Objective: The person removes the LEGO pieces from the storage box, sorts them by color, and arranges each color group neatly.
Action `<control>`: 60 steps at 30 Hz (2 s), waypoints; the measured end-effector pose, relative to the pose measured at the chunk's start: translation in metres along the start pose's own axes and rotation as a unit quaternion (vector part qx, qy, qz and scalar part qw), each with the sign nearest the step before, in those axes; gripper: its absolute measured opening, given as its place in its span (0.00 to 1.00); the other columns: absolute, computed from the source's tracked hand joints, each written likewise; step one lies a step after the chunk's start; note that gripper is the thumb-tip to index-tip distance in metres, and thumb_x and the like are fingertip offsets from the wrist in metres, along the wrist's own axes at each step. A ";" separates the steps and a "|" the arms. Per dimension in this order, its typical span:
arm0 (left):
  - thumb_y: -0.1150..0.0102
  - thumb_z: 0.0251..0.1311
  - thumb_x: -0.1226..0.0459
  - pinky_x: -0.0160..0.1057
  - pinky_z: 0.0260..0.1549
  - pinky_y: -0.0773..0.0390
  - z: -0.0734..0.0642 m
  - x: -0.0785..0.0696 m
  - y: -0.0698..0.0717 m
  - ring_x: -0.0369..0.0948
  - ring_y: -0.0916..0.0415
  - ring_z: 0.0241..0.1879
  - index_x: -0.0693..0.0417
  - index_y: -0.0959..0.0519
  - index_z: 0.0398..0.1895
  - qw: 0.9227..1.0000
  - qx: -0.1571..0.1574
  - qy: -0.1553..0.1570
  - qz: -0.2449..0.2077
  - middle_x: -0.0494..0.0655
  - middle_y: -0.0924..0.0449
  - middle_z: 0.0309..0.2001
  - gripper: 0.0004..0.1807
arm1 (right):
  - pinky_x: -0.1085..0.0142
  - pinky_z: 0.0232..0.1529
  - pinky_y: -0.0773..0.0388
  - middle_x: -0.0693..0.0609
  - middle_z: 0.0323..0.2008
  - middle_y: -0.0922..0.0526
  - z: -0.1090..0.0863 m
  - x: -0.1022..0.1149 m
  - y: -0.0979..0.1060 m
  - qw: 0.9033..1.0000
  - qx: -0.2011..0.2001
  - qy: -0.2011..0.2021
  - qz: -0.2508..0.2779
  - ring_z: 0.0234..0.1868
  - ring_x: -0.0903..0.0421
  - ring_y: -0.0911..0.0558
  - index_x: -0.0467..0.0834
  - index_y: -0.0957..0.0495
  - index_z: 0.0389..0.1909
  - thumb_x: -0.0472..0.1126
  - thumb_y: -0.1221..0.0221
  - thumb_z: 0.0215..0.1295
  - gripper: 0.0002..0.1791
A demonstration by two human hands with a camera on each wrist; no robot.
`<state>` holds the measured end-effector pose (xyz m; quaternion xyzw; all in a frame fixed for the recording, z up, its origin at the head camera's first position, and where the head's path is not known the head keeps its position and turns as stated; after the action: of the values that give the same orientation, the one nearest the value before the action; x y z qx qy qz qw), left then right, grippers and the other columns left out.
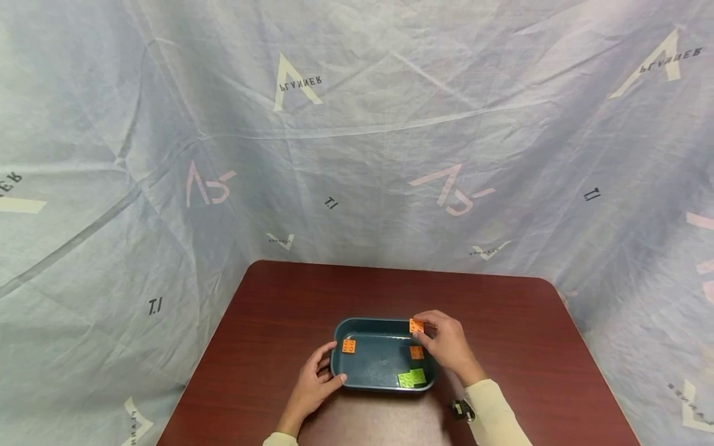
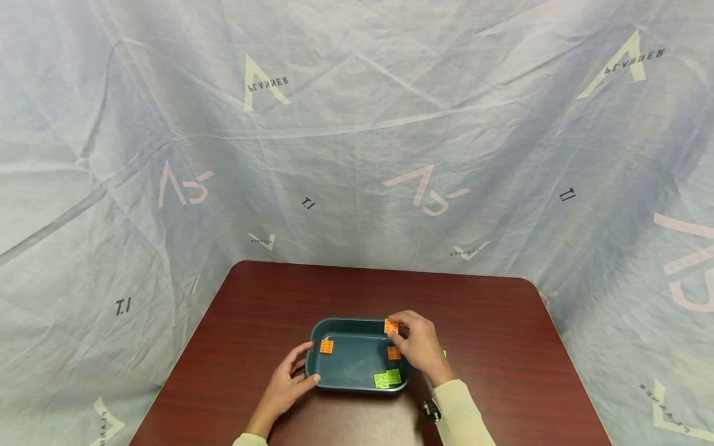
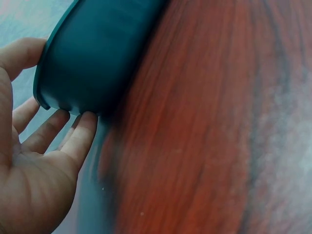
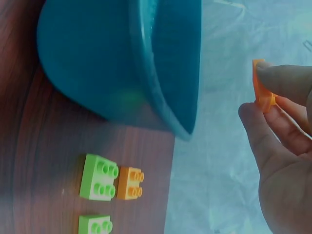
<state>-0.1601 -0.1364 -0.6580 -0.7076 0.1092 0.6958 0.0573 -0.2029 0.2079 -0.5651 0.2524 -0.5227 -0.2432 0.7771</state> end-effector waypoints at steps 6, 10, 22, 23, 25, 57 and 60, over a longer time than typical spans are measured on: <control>0.25 0.62 0.66 0.35 0.52 0.15 0.000 -0.001 0.001 0.62 0.27 0.70 0.51 0.36 0.80 1.000 -0.002 -0.001 0.005 0.67 0.33 0.75 0.44 | 0.55 0.44 0.11 0.50 0.49 0.11 0.001 -0.007 0.009 1.000 -0.010 -0.003 -0.023 0.45 0.51 0.10 0.44 0.12 0.53 0.34 0.22 0.57 0.22; 0.25 0.63 0.67 0.35 0.52 0.15 0.001 0.001 0.001 0.62 0.27 0.70 0.52 0.36 0.80 1.000 -0.001 -0.001 0.000 0.66 0.33 0.75 0.44 | 0.53 0.48 0.12 0.48 0.53 0.12 0.000 -0.012 0.016 0.999 0.001 -0.033 -0.025 0.50 0.47 0.10 0.44 0.13 0.57 0.35 0.23 0.60 0.23; 0.25 0.63 0.67 0.36 0.52 0.15 0.000 0.001 0.000 0.63 0.27 0.70 0.51 0.35 0.80 1.000 -0.002 0.007 0.001 0.67 0.35 0.76 0.44 | 0.55 0.49 0.12 0.43 0.54 0.13 -0.002 -0.033 0.031 0.997 0.007 -0.069 -0.025 0.52 0.45 0.10 0.40 0.16 0.61 0.31 0.25 0.61 0.25; 0.25 0.63 0.67 0.35 0.52 0.15 0.000 0.001 0.000 0.63 0.27 0.70 0.51 0.35 0.80 1.000 -0.002 0.008 0.000 0.67 0.35 0.76 0.44 | 0.55 0.49 0.12 0.43 0.55 0.13 -0.002 -0.035 0.031 0.997 0.006 -0.069 -0.027 0.53 0.44 0.11 0.40 0.16 0.60 0.31 0.26 0.61 0.25; 0.25 0.62 0.67 0.35 0.52 0.15 0.000 0.002 0.000 0.63 0.26 0.70 0.51 0.35 0.80 1.000 -0.003 0.006 0.001 0.68 0.34 0.75 0.44 | 0.54 0.49 0.12 0.43 0.55 0.13 -0.002 -0.039 0.033 0.997 0.004 -0.072 -0.033 0.53 0.44 0.11 0.39 0.16 0.60 0.30 0.26 0.62 0.25; 0.25 0.63 0.66 0.36 0.52 0.15 0.001 0.000 0.001 0.62 0.27 0.70 0.50 0.35 0.80 1.000 -0.002 0.007 0.001 0.67 0.33 0.75 0.44 | 0.47 0.50 0.13 0.35 0.57 0.15 -0.017 -0.114 0.034 0.985 0.053 -0.136 -0.089 0.52 0.40 0.13 0.36 0.18 0.62 0.35 0.29 0.68 0.22; 0.25 0.63 0.66 0.36 0.52 0.15 0.001 0.001 0.001 0.62 0.27 0.70 0.50 0.35 0.80 1.000 -0.001 0.008 0.000 0.66 0.33 0.75 0.43 | 0.47 0.49 0.13 0.36 0.56 0.14 -0.020 -0.120 0.031 0.984 0.057 -0.140 -0.093 0.50 0.42 0.13 0.36 0.17 0.61 0.36 0.29 0.68 0.22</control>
<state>-0.1612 -0.1371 -0.6590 -0.7129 0.1089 0.6905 0.0553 -0.2212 0.3116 -0.6344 0.3072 -0.6141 -0.3168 0.6544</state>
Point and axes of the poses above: each hand's wrist, its own z-axis towards the middle knuckle, its own y-axis out of the back of the hand, x = y × z, the point moved 1 cm from there along z, towards the middle knuckle
